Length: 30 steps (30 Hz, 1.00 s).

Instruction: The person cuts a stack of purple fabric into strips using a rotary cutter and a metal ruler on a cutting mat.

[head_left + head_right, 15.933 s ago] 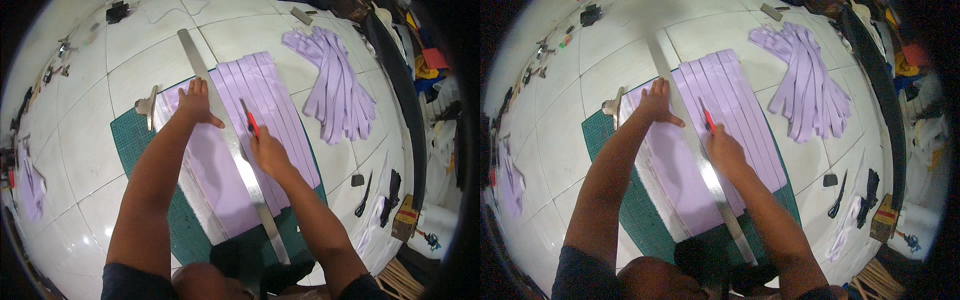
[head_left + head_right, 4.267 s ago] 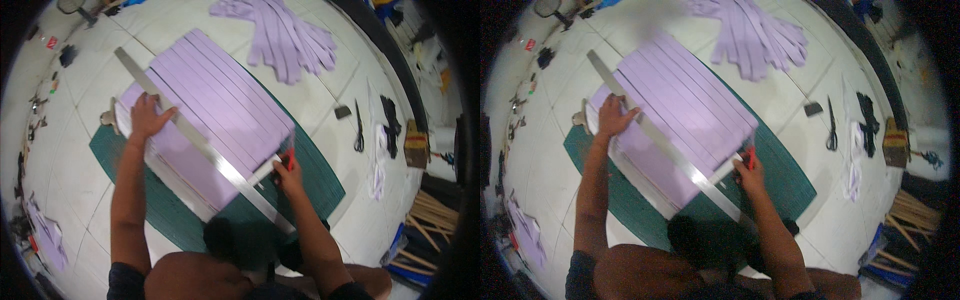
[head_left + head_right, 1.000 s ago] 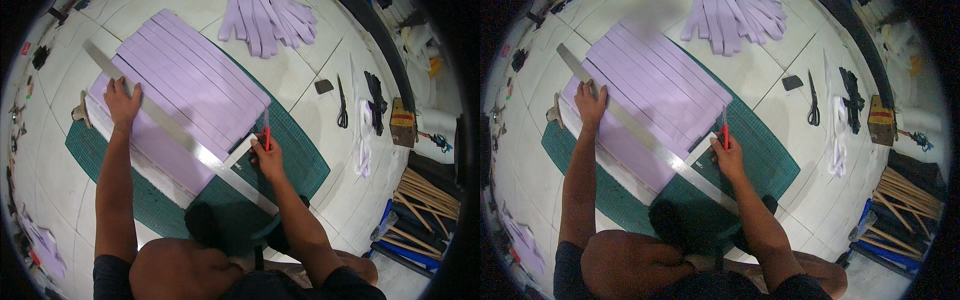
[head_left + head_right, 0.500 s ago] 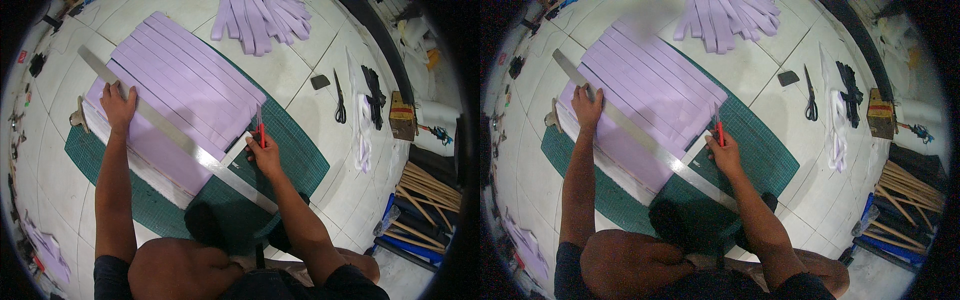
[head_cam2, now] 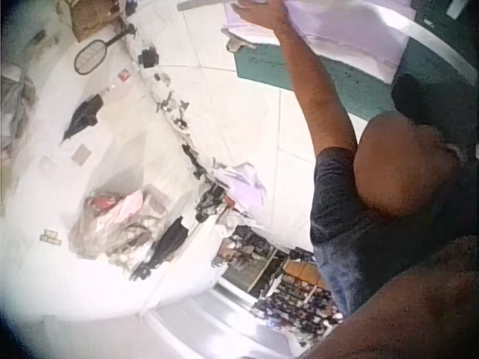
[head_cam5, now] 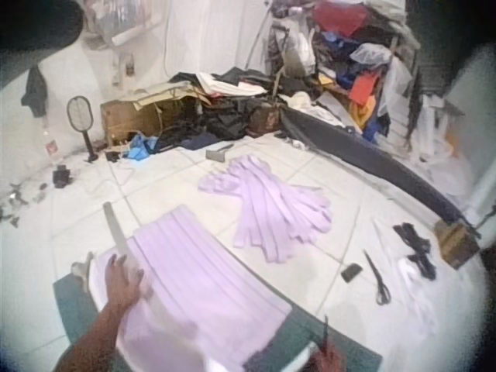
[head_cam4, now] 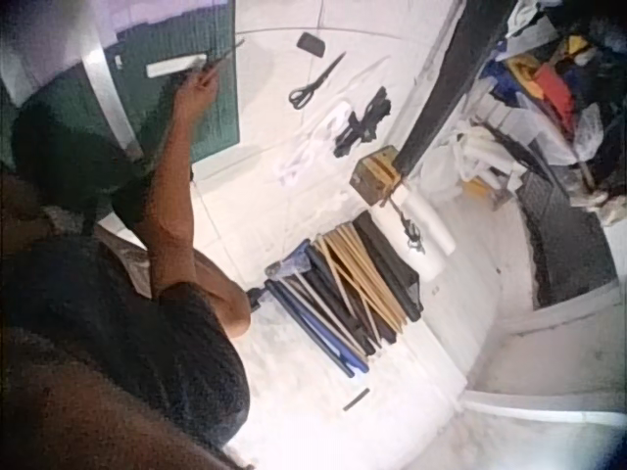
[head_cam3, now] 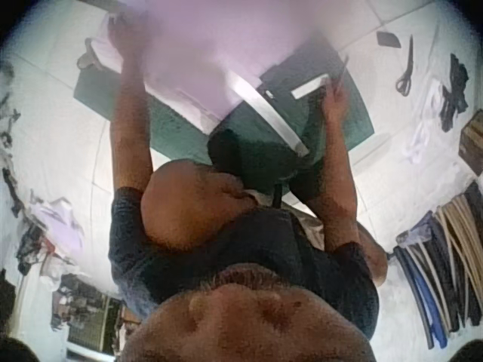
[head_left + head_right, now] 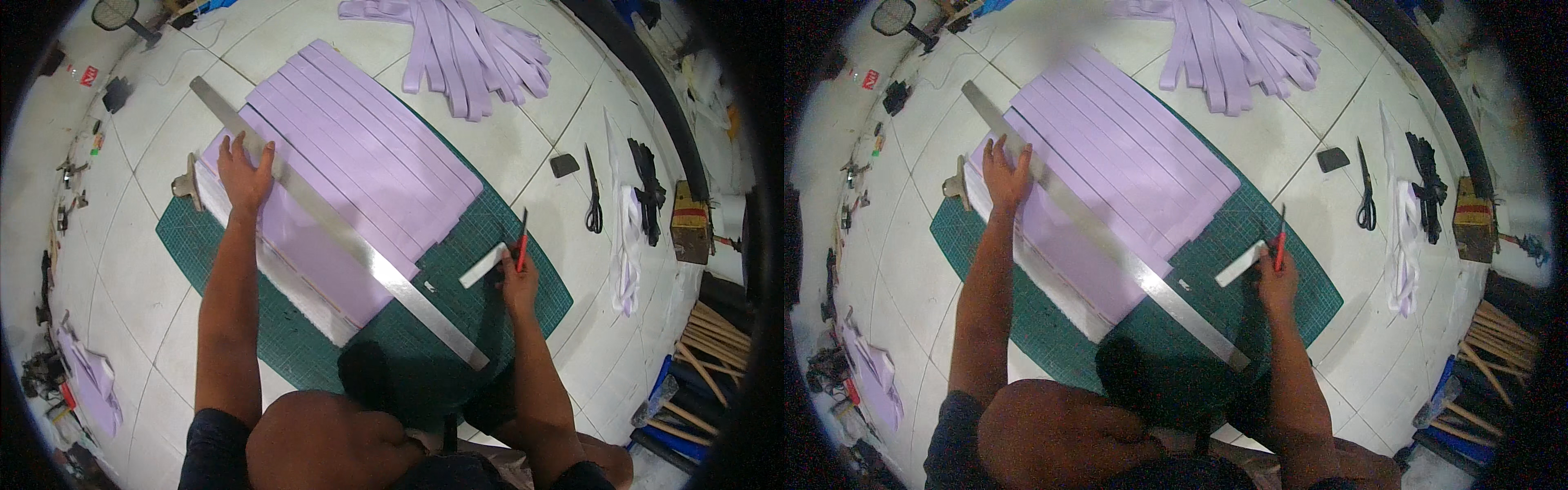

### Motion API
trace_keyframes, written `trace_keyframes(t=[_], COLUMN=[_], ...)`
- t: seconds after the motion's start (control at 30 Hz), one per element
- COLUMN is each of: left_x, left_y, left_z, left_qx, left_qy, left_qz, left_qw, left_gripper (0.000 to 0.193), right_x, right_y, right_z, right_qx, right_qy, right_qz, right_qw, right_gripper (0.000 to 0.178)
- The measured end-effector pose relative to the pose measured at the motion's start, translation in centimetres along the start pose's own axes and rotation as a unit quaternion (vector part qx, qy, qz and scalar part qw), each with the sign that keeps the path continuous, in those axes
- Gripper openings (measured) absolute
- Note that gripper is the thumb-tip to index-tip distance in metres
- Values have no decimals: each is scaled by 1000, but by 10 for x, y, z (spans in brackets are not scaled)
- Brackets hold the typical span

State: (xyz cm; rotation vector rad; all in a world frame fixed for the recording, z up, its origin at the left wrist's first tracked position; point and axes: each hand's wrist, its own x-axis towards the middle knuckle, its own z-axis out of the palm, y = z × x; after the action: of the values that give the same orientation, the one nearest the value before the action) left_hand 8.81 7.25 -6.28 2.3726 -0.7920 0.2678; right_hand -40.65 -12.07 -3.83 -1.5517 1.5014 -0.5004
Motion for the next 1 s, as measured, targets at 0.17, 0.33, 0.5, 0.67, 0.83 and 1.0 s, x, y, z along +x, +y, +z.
trace_keyframes(t=[0.17,0.33,0.5,0.67,0.83,1.0], left_x=[-34,-67,-69,-70,-65,-66], left_y=[61,91,96,93,100,97], left_z=[-45,-56,-43,-40,-40,-35], left_qx=[110,197,232,254,265,291], left_qy=[-211,-406,-427,-428,-437,-421], left_qz=[14,10,-14,-28,-33,-22], left_qw=[971,893,874,867,859,859], left_gripper=[94,132,144,149,149,146], right_x=[-10,-42,-51,-44,-36,-31], right_y=[-7,-62,-126,-148,-168,-174], right_z=[-12,55,119,177,220,249], right_qx=[-159,-177,-243,-309,-332,-332], right_qy=[-41,-174,-283,-358,-363,-354], right_qz=[-58,-175,-204,-253,-311,-314], right_qw=[985,953,905,844,813,816], right_gripper=[40,40,33,28,24,27])
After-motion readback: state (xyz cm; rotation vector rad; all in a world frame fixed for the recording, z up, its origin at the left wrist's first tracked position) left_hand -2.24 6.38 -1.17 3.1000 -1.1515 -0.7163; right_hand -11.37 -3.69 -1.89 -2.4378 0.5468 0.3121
